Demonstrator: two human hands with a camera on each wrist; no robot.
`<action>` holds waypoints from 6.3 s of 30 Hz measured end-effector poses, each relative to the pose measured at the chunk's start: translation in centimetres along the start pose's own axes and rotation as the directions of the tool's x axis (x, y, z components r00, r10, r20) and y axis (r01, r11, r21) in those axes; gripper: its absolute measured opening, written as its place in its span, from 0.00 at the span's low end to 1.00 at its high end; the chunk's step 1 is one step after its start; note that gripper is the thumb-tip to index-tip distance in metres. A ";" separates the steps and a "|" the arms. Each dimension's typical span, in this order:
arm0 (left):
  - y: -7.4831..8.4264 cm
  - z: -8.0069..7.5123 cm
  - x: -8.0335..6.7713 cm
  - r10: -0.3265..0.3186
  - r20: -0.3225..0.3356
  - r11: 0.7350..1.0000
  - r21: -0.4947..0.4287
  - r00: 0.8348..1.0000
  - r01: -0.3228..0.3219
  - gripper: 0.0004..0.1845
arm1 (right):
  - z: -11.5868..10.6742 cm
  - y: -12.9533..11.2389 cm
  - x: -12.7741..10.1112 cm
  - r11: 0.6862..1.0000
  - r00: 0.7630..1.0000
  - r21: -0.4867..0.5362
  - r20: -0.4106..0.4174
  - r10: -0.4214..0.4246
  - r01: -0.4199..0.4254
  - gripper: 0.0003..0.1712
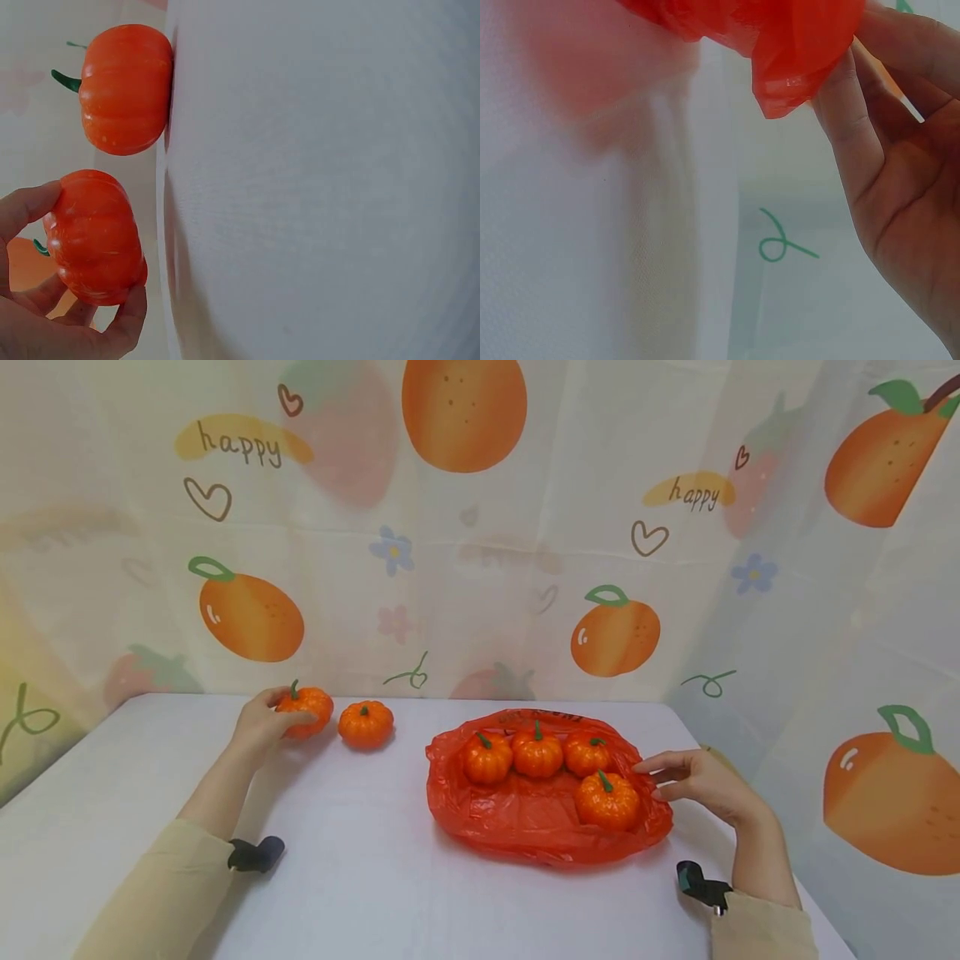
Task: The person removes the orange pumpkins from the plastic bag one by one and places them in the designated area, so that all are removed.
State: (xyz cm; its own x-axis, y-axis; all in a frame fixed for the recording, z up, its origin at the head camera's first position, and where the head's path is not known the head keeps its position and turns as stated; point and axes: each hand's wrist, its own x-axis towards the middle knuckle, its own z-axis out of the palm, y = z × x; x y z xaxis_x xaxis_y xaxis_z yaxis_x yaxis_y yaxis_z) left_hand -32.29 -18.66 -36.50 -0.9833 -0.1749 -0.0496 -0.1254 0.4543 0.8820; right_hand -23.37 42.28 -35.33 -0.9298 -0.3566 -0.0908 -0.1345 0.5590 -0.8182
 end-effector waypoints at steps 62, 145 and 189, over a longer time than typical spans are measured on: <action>-0.3 0.7 0.0 0.022 -0.001 0.983 0.183 1.000 -0.021 0.49 | 0.1 -0.1 0.0 0.999 1.000 -0.020 -0.011 0.025 -0.026 0.22; 13.3 15.5 -10.7 0.458 0.272 0.889 -0.156 0.846 -0.431 0.39 | -0.1 -0.4 0.0 1.000 1.000 -0.006 0.000 0.002 -0.002 0.20; 15.6 29.6 -13.8 0.317 0.524 0.938 -0.050 0.791 -0.343 0.35 | -0.1 -0.5 -0.2 1.000 1.000 0.003 0.003 -0.014 0.014 0.21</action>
State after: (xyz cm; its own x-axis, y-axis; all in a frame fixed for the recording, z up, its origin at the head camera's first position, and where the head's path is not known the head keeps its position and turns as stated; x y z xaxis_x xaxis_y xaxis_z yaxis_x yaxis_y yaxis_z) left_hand -24.57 16.70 -35.97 -0.8863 0.4631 -0.0056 0.2258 0.4426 0.8678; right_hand -23.12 42.14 -34.85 -0.9268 -0.3666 -0.0811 -0.1464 0.5518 -0.8210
